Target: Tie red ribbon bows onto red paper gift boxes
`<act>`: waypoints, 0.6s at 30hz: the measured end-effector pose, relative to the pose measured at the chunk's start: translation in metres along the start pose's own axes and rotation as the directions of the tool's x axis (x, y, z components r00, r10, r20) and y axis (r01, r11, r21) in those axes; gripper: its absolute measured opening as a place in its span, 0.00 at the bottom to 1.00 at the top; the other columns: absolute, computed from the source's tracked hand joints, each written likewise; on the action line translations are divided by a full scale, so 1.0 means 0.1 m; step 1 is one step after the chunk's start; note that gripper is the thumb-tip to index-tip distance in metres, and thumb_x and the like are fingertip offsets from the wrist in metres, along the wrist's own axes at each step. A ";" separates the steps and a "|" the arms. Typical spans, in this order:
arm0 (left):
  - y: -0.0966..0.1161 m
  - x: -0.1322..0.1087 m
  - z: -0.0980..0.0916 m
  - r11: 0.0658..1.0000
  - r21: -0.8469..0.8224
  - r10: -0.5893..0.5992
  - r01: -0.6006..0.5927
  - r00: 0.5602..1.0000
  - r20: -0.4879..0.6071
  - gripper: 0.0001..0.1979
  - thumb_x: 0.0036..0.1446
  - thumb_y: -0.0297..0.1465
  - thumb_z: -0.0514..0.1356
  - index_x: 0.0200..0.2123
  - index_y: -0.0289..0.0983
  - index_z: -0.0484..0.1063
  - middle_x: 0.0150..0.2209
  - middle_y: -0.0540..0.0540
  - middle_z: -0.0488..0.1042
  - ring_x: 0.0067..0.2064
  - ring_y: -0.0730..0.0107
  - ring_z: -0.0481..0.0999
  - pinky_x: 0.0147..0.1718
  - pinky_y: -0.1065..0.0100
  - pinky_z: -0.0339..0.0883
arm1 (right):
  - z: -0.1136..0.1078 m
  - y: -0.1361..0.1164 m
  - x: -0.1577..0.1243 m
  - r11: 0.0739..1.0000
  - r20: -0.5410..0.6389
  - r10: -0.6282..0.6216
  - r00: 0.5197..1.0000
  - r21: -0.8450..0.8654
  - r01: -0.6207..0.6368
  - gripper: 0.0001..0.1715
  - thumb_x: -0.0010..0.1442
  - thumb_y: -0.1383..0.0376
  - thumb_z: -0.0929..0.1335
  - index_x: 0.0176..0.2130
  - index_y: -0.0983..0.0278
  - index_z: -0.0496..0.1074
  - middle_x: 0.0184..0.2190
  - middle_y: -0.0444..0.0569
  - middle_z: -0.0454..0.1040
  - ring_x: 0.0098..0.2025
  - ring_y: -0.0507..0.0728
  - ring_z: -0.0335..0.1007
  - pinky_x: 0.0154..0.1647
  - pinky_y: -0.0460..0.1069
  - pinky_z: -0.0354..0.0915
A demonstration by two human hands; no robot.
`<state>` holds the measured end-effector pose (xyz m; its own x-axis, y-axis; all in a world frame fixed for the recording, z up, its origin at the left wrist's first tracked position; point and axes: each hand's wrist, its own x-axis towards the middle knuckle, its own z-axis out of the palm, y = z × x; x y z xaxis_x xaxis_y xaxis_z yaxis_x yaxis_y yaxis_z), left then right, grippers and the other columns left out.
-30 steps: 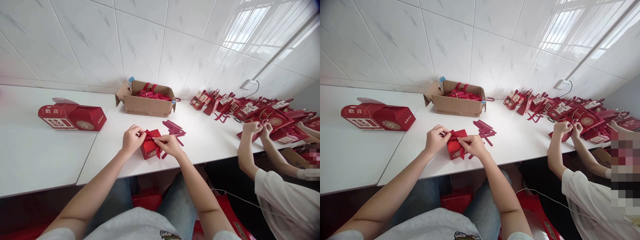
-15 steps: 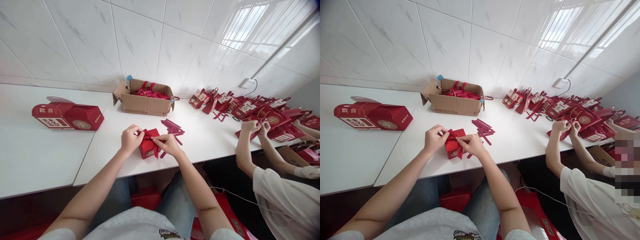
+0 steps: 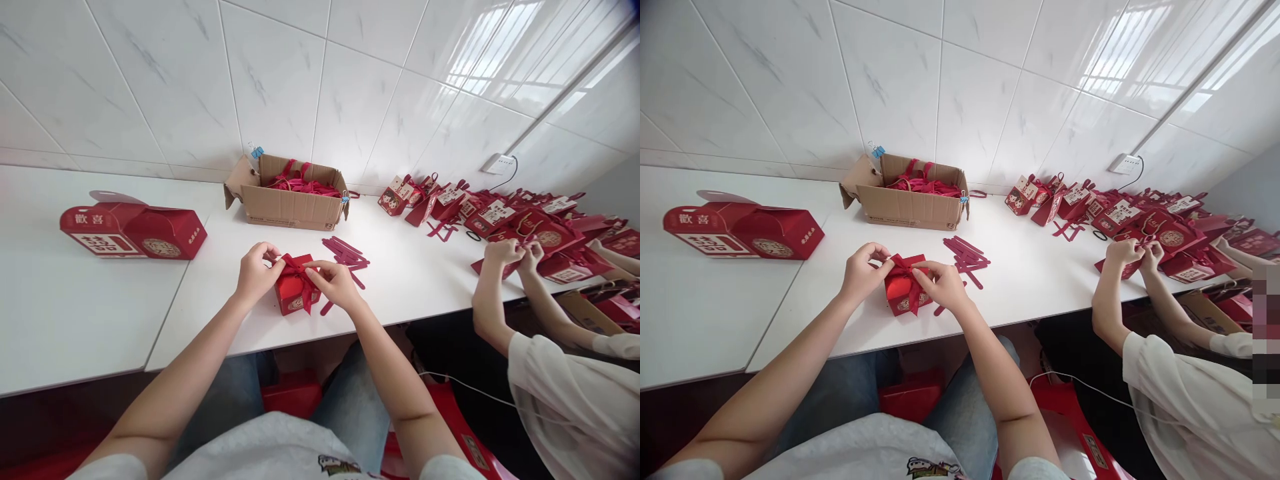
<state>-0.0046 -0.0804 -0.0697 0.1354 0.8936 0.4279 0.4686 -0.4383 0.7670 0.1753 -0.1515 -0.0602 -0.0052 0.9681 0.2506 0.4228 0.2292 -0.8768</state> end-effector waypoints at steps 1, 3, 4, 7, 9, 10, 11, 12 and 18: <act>0.01 0.00 -0.02 1.000 -0.006 -0.008 0.008 1.000 0.020 0.04 0.47 0.30 0.58 0.28 0.38 0.66 0.33 0.48 0.73 0.32 0.69 0.73 0.28 0.70 0.67 | -0.01 0.01 0.00 0.999 -0.006 0.014 1.000 0.029 -0.014 0.19 0.59 0.54 0.66 0.42 0.63 0.77 0.17 0.41 0.64 0.19 0.48 0.56 0.21 0.45 0.54; 0.03 -0.01 -0.06 1.000 -0.018 -0.024 0.026 0.997 0.072 0.05 0.47 0.30 0.59 0.30 0.38 0.66 0.33 0.48 0.74 0.33 0.68 0.74 0.28 0.69 0.67 | -0.03 0.04 0.00 0.996 -0.019 0.039 0.999 0.087 -0.037 0.20 0.60 0.53 0.65 0.42 0.64 0.76 0.15 0.39 0.58 0.19 0.48 0.52 0.20 0.45 0.51; 0.04 -0.02 -0.08 0.999 -0.025 -0.033 0.036 0.995 0.099 0.05 0.47 0.30 0.59 0.30 0.38 0.67 0.33 0.48 0.74 0.33 0.67 0.74 0.28 0.69 0.68 | -0.04 0.06 0.00 0.993 -0.025 0.046 0.999 0.112 -0.043 0.20 0.60 0.52 0.65 0.42 0.64 0.75 0.16 0.38 0.57 0.19 0.48 0.51 0.20 0.45 0.50; 0.07 -0.03 -0.15 0.995 -0.058 -0.063 0.076 0.980 0.191 0.06 0.47 0.31 0.60 0.32 0.38 0.69 0.32 0.47 0.74 0.36 0.65 0.75 0.29 0.69 0.68 | -0.06 0.10 0.00 0.985 -0.040 0.058 0.997 0.163 -0.051 0.20 0.59 0.52 0.65 0.42 0.64 0.74 0.18 0.39 0.59 0.21 0.48 0.53 0.22 0.45 0.52; 0.08 -0.04 -0.20 0.991 -0.081 -0.087 0.111 0.964 0.251 0.08 0.47 0.33 0.61 0.33 0.38 0.69 0.34 0.46 0.75 0.39 0.63 0.75 0.29 0.69 0.68 | -0.06 0.13 -0.01 0.982 -0.054 0.066 0.996 0.179 -0.056 0.20 0.59 0.52 0.66 0.42 0.63 0.74 0.19 0.40 0.61 0.22 0.49 0.55 0.22 0.45 0.54; 0.08 -0.05 -0.22 0.987 -0.097 -0.100 0.131 0.957 0.274 0.10 0.47 0.34 0.62 0.34 0.39 0.69 0.36 0.46 0.75 0.40 0.62 0.75 0.30 0.68 0.69 | -0.06 0.14 -0.01 0.981 -0.062 0.071 0.996 0.184 -0.058 0.19 0.58 0.52 0.66 0.42 0.63 0.74 0.20 0.40 0.61 0.22 0.49 0.55 0.22 0.45 0.55; 0.09 -0.06 -0.25 0.982 -0.116 -0.112 0.151 0.951 0.289 0.11 0.47 0.35 0.62 0.35 0.39 0.69 0.37 0.46 0.75 0.41 0.62 0.75 0.31 0.68 0.69 | -0.06 0.15 -0.01 0.980 -0.071 0.074 0.995 0.190 -0.059 0.19 0.58 0.53 0.66 0.42 0.63 0.74 0.20 0.40 0.62 0.22 0.49 0.55 0.22 0.45 0.55; 0.09 -0.07 -0.27 0.976 -0.137 -0.124 0.171 0.947 0.297 0.13 0.47 0.36 0.63 0.36 0.39 0.69 0.38 0.45 0.75 0.43 0.61 0.75 0.33 0.67 0.70 | -0.06 0.15 -0.01 0.979 -0.081 0.075 0.994 0.196 -0.058 0.18 0.58 0.53 0.66 0.42 0.63 0.74 0.21 0.41 0.62 0.22 0.48 0.55 0.22 0.45 0.55; 0.05 -0.20 -0.38 0.945 -0.141 -0.251 0.295 0.931 0.264 0.19 0.51 0.45 0.62 0.40 0.38 0.69 0.40 0.44 0.73 0.42 0.61 0.74 0.40 0.62 0.69 | -0.04 0.15 -0.03 0.979 -0.098 0.071 0.993 0.198 -0.050 0.15 0.57 0.57 0.67 0.41 0.63 0.74 0.22 0.41 0.65 0.20 0.47 0.51 0.20 0.45 0.51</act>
<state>-0.0387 -0.1040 -0.0564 0.2392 0.9677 0.0796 0.3597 -0.1644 0.9185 0.1856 -0.1519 -0.0721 0.1138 0.9672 0.2270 0.2349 0.1958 -0.9521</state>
